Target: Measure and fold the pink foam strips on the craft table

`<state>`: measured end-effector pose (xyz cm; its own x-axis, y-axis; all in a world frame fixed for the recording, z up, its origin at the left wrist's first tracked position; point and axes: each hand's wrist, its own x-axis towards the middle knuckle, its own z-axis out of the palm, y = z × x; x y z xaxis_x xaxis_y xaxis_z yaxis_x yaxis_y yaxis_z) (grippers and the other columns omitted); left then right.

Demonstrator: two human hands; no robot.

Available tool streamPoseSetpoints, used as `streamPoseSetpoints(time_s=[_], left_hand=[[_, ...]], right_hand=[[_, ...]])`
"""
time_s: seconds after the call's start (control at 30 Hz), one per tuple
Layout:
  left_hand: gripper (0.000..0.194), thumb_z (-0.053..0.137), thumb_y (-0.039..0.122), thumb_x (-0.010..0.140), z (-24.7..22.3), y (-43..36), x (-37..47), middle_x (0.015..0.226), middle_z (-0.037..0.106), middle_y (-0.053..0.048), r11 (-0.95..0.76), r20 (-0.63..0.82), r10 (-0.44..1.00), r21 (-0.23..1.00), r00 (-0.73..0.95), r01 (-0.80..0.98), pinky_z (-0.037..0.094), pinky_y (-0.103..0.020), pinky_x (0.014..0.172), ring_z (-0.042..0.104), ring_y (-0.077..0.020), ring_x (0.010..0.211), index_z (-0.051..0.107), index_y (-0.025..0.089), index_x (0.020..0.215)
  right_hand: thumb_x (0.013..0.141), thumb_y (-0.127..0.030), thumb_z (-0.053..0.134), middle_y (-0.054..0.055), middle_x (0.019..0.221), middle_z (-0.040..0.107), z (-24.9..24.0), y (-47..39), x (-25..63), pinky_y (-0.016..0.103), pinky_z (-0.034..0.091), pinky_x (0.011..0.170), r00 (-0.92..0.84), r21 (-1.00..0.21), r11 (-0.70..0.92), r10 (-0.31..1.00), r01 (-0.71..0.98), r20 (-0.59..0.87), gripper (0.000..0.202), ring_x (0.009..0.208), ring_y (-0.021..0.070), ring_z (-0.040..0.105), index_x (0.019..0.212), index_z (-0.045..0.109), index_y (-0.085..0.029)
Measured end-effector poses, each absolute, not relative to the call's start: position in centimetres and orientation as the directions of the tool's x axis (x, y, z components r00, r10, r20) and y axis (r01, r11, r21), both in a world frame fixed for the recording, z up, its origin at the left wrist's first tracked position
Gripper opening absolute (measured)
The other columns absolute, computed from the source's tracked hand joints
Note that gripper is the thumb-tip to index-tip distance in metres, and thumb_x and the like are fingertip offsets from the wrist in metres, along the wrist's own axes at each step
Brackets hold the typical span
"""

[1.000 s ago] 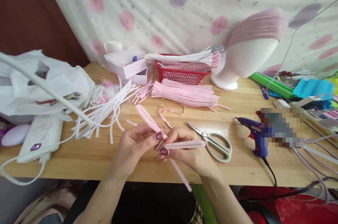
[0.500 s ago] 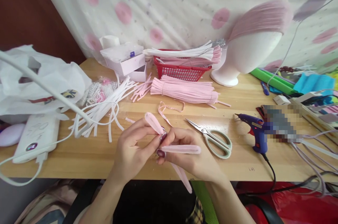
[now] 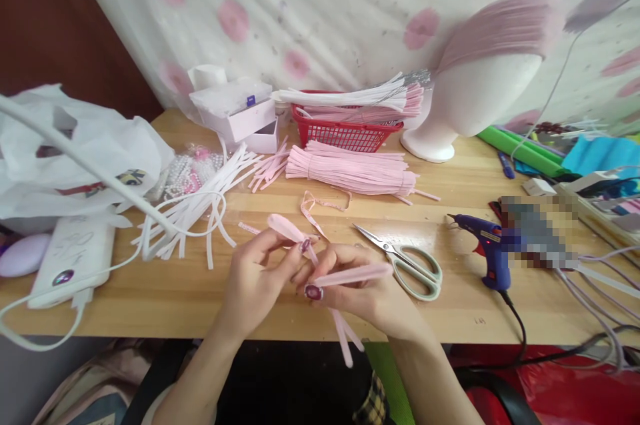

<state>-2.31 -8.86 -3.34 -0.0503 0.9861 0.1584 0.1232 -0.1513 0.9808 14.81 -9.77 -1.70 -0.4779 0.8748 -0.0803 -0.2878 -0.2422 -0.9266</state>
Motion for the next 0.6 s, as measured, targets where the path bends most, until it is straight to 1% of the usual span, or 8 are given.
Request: streamPoseSetpoints(time_s=[0.03, 0.1, 0.17, 0.3, 0.37, 0.4, 0.5, 0.6], left_hand=[[0.012, 0.075, 0.032, 0.082, -3.4, -8.8, -2.3, 0.086, 0.079, -0.005, -0.094, 0.095, 0.992, 0.995, -0.081, 0.014, 0.056, -0.031, 0.079, 0.072, -0.0223, 0.084, 0.077, 0.022, 0.087], [0.016, 0.079, 0.032, 0.078, -3.4, -8.6, -2.3, 0.085, 0.079, -0.004, -0.050, 0.025, 0.991, 0.981, -0.131, -0.188, 0.056, -0.029, 0.080, 0.072, -0.0197, 0.083, 0.077, 0.021, 0.089], [0.018, 0.083, 0.030, 0.075, -3.4, -8.4, -2.4, 0.084, 0.079, -0.003, -0.040, -0.002, 0.990, 0.957, -0.141, -0.287, 0.057, -0.028, 0.081, 0.072, -0.0179, 0.081, 0.078, 0.020, 0.089], [0.016, 0.082, 0.030, 0.076, -3.2, -8.2, -3.0, 0.092, 0.080, -0.004, 0.021, -0.028, 0.999, 0.978, -0.030, -0.206, 0.057, -0.028, 0.083, 0.072, -0.0183, 0.086, 0.080, 0.021, 0.089], [0.017, 0.083, 0.031, 0.075, -3.1, -8.0, -3.3, 0.092, 0.080, -0.003, 0.018, -0.022, 1.000, 0.977, -0.020, -0.212, 0.057, -0.025, 0.084, 0.072, -0.0167, 0.087, 0.081, 0.022, 0.089], [0.018, 0.085, 0.031, 0.073, -2.9, -7.9, -3.4, 0.088, 0.080, -0.002, 0.018, -0.026, 0.999, 0.970, -0.030, -0.242, 0.057, -0.024, 0.082, 0.072, -0.0156, 0.084, 0.081, 0.022, 0.088], [0.025, 0.089, 0.032, 0.065, -2.5, -7.8, -2.9, 0.079, 0.078, -0.002, 0.072, -0.090, 0.995, 0.944, -0.041, -0.322, 0.057, -0.022, 0.076, 0.071, -0.0139, 0.076, 0.080, 0.020, 0.086], [0.024, 0.090, 0.030, 0.064, -2.1, -8.3, -1.6, 0.079, 0.078, -0.002, 0.132, -0.139, 0.990, 0.939, -0.001, -0.318, 0.059, -0.023, 0.075, 0.072, -0.0149, 0.077, 0.079, 0.019, 0.082]], right_hand=[[0.072, -0.023, 0.086, 0.005, 0.087, 0.073, -1.8, -9.7, 15.0, 0.026, 0.055, 0.074, -0.450, -0.941, -0.195, 0.892, -0.278, -0.052, 0.016, 0.080, 0.0155, 0.069, 0.073, 0.071, -0.017], [0.072, -0.022, 0.085, 0.004, 0.094, 0.072, -1.8, -9.7, 15.4, 0.026, 0.053, 0.075, -0.375, -0.959, -0.121, 0.927, -0.255, -0.017, 0.014, 0.085, 0.0164, 0.067, 0.072, 0.072, -0.019], [0.072, -0.024, 0.084, 0.003, 0.089, 0.070, -1.7, -9.5, 15.7, 0.026, 0.050, 0.070, -0.278, -0.971, -0.087, 0.960, -0.224, -0.022, 0.014, 0.081, 0.0164, 0.064, 0.070, 0.071, -0.019], [0.070, -0.024, 0.079, 0.001, 0.074, 0.066, -0.9, -8.8, 16.3, 0.027, 0.046, 0.069, -0.108, -0.985, -0.107, 0.990, -0.133, -0.093, 0.009, 0.073, 0.0163, 0.060, 0.069, 0.071, -0.020], [0.069, -0.023, 0.076, 0.001, 0.077, 0.069, -0.5, -8.4, 16.7, 0.028, 0.046, 0.071, -0.072, -0.986, -0.084, 0.995, -0.145, -0.074, 0.005, 0.076, 0.0168, 0.060, 0.072, 0.072, -0.020], [0.070, -0.023, 0.076, 0.001, 0.079, 0.069, -0.3, -8.3, 16.8, 0.028, 0.046, 0.072, -0.060, -0.987, -0.068, 0.996, -0.149, -0.060, 0.006, 0.077, 0.0172, 0.060, 0.074, 0.073, -0.021], [0.070, -0.028, 0.080, 0.001, 0.076, 0.069, -0.2, -8.1, 16.7, 0.029, 0.046, 0.071, -0.059, -0.993, -0.056, 0.997, -0.106, -0.050, 0.012, 0.076, 0.0177, 0.060, 0.071, 0.071, -0.020], [0.070, -0.031, 0.083, 0.000, 0.069, 0.067, -0.8, -8.1, 16.0, 0.027, 0.044, 0.064, -0.122, -0.996, -0.053, 0.992, -0.078, -0.043, 0.017, 0.068, 0.0151, 0.058, 0.069, 0.072, -0.018]])
